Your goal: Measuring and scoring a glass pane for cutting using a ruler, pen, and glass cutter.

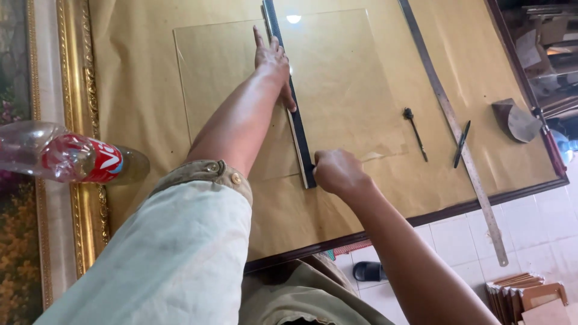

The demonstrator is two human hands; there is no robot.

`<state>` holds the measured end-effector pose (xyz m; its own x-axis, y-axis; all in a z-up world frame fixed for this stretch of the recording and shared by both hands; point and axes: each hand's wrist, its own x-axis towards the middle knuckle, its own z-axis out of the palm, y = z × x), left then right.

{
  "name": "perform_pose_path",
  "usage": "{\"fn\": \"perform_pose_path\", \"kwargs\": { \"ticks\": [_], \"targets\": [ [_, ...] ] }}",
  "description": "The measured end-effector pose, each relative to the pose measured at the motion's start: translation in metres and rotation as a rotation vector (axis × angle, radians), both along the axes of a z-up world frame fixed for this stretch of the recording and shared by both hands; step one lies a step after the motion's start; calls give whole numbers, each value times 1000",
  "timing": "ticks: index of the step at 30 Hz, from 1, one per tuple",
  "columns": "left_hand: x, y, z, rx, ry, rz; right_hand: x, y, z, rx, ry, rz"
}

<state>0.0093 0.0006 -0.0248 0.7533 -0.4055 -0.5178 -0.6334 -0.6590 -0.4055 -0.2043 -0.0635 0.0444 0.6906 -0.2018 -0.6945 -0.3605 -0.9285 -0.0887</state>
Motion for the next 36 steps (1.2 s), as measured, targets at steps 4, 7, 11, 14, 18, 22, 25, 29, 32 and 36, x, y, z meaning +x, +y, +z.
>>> {"fn": "perform_pose_path", "kwargs": {
  "ticks": [4, 7, 11, 14, 18, 22, 25, 29, 32, 36],
  "targets": [
    [3, 0, -6, -7, 4, 14, -20, 5, 6, -11, 19, 13],
    [8, 3, -4, -53, -4, 16, -22, 5, 16, 23, 1, -50],
    [3, 2, -6, -33, 15, 35, -37, -15, 20, 184, -144, -227],
    [-7, 9, -3, -57, 65, 51, -30, -4, 51, 207, -207, -369],
    [-33, 27, 8, -265, 75, 152, -14, -13, -11, 117, -419, -238],
    [-102, 49, 5, -896, 35, 361, -22, -1, -29, 73, -367, -210],
    [-150, 55, -14, -1223, 27, 494, -21, -15, -56, 141, -407, -302],
    [-211, 62, -29, -1530, -45, 514, -16, -43, -86, 255, -573, -503],
    [-234, 65, -31, -1545, -78, 443, -9, -85, -123, 260, -695, -532],
    [-245, 65, -20, -1467, -130, 437, -14, -146, -111, 138, -763, -543]
  ]
}}
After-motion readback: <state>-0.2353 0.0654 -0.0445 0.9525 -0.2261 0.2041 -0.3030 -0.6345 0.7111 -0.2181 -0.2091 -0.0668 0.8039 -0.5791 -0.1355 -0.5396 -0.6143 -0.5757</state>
